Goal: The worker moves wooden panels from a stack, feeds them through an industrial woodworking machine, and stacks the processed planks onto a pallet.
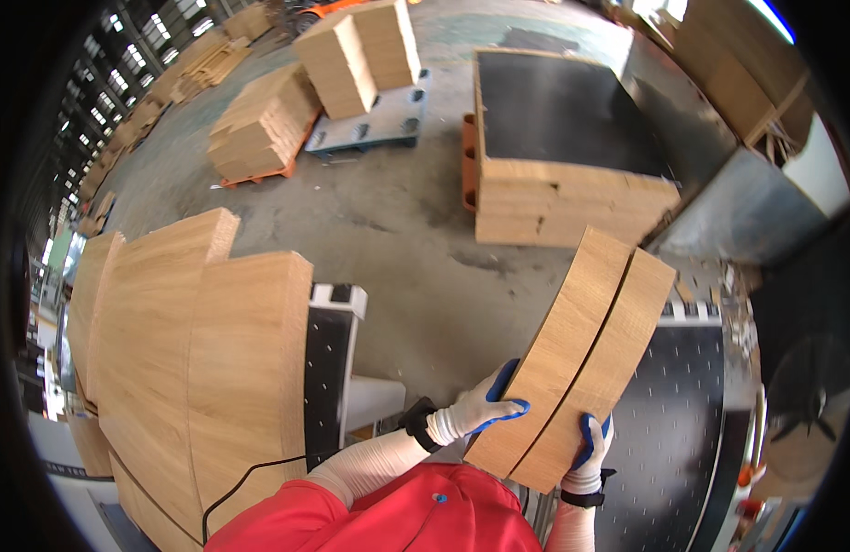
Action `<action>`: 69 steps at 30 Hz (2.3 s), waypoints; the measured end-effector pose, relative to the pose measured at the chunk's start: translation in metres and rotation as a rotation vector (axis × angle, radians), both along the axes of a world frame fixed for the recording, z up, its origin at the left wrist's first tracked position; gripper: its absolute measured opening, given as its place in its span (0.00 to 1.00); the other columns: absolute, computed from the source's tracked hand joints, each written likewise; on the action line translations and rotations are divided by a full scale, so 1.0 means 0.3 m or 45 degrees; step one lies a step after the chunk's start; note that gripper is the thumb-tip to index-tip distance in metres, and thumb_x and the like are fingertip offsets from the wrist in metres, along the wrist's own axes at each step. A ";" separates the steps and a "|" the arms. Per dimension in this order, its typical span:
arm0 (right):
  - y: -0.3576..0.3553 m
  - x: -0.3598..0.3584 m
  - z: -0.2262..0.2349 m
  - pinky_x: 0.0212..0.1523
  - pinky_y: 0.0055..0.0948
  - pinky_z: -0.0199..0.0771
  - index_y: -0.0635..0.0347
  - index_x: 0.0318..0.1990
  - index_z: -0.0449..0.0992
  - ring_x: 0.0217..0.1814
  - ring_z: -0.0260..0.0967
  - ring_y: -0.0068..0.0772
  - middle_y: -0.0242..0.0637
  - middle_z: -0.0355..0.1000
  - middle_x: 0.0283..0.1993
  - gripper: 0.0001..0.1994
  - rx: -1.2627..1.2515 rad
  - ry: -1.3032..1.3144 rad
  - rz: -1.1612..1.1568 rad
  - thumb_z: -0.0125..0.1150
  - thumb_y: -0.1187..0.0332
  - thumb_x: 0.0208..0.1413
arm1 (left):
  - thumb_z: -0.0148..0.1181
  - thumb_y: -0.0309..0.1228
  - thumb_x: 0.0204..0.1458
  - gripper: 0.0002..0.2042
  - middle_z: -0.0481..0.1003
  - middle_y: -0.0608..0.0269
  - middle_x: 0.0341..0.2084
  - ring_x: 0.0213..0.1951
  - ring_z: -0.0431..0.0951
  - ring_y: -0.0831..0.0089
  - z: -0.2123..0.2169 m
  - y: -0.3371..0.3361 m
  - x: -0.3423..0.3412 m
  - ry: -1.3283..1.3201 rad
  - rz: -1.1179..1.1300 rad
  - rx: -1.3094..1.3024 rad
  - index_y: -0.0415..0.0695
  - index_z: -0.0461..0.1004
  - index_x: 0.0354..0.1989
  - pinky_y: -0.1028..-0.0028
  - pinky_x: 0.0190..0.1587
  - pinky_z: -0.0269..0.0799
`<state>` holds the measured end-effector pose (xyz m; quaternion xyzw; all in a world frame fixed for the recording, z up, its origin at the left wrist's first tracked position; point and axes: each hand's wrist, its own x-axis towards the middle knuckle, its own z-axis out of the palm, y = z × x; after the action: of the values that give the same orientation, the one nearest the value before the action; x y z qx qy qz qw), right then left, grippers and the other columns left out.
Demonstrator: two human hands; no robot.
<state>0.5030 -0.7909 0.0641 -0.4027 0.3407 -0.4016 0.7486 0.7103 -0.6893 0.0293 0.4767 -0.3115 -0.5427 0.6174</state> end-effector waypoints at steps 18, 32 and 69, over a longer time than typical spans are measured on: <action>-0.614 1.999 0.046 0.65 0.34 0.67 0.68 0.69 0.61 0.64 0.69 0.36 0.43 0.70 0.63 0.34 -0.074 -0.228 1.069 0.62 0.71 0.54 | 0.70 0.29 0.52 0.46 0.61 0.59 0.68 0.66 0.62 0.74 0.062 -0.191 1.457 -0.080 1.042 -0.217 0.38 0.46 0.76 0.72 0.66 0.61; -0.424 3.508 0.038 0.64 0.36 0.69 0.70 0.69 0.60 0.63 0.70 0.38 0.45 0.70 0.63 0.35 0.037 -0.273 1.804 0.62 0.68 0.54 | 0.69 0.34 0.51 0.42 0.71 0.65 0.57 0.49 0.72 0.82 -0.043 -0.018 2.503 0.179 1.857 -0.204 0.43 0.55 0.74 0.81 0.48 0.71; 1.401 7.025 -0.121 0.67 0.37 0.66 0.68 0.74 0.55 0.68 0.66 0.38 0.46 0.66 0.69 0.37 0.393 -0.134 2.408 0.62 0.75 0.58 | 0.59 0.29 0.56 0.36 0.68 0.54 0.64 0.64 0.68 0.65 -0.089 1.598 5.769 0.030 2.224 -0.275 0.36 0.54 0.73 0.66 0.66 0.65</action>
<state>2.6106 -0.3705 0.0277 -0.3894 -0.1101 0.4005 0.8221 2.4411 -0.2098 0.0027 0.4782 0.1212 0.1511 0.8567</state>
